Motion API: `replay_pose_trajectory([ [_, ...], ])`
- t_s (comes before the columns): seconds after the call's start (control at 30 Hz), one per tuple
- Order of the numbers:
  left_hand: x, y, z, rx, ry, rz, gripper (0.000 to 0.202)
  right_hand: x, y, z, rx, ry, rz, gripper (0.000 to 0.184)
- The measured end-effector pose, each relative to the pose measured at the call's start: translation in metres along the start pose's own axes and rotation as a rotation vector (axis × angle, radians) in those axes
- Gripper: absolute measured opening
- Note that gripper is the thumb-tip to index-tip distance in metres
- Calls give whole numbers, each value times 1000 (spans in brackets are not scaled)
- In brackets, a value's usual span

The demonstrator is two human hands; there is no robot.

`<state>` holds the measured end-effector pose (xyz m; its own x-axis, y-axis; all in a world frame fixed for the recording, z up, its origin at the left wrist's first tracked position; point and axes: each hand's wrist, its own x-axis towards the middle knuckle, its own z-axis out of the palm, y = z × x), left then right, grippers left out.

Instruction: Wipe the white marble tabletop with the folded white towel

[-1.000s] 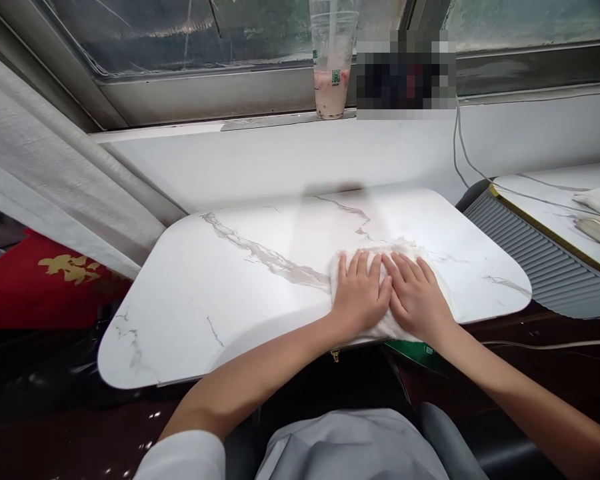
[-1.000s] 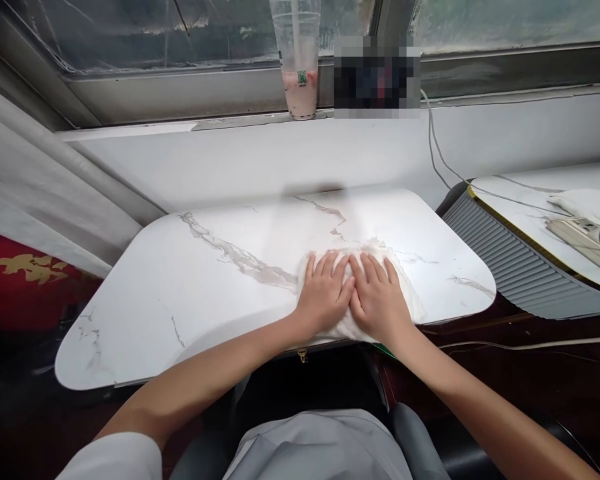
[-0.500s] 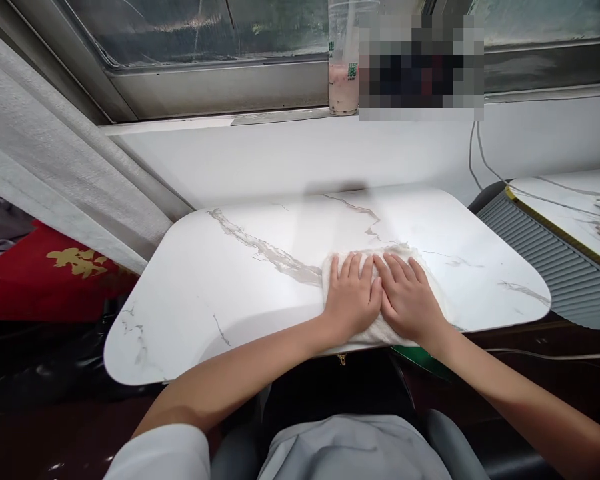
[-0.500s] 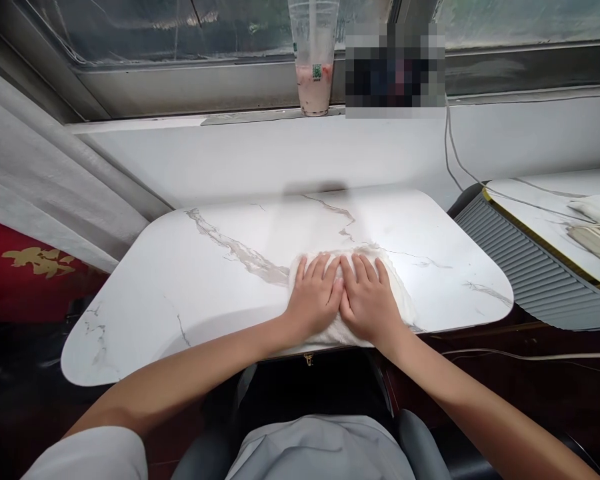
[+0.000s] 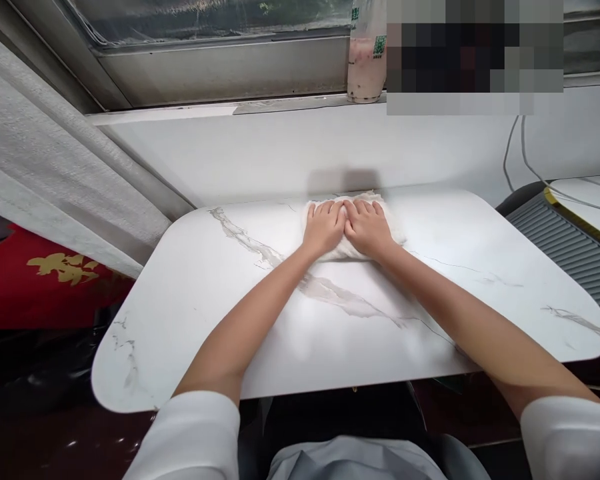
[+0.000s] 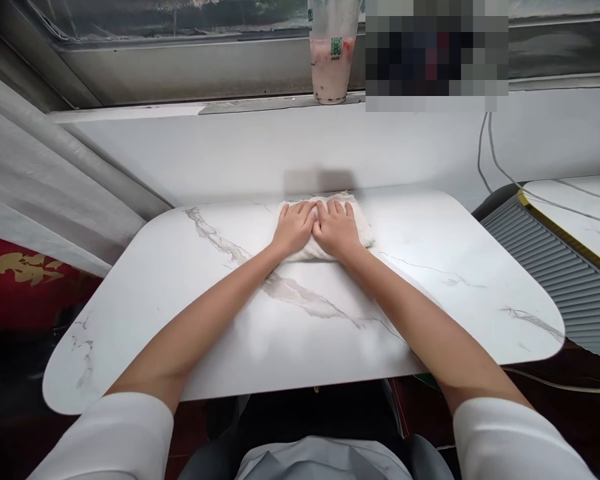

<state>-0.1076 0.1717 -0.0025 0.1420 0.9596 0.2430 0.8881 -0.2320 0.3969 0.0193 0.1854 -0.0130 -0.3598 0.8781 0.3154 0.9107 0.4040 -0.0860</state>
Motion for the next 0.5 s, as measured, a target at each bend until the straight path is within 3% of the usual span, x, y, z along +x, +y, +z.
replay_pose_trajectory([
  [0.23,41,-26,-1,19,6,2,44,44,-2,16,40,57,33,47],
  [0.5,49,-30,-2,14,4,0,46,54,-4,17,20,17,63,47],
])
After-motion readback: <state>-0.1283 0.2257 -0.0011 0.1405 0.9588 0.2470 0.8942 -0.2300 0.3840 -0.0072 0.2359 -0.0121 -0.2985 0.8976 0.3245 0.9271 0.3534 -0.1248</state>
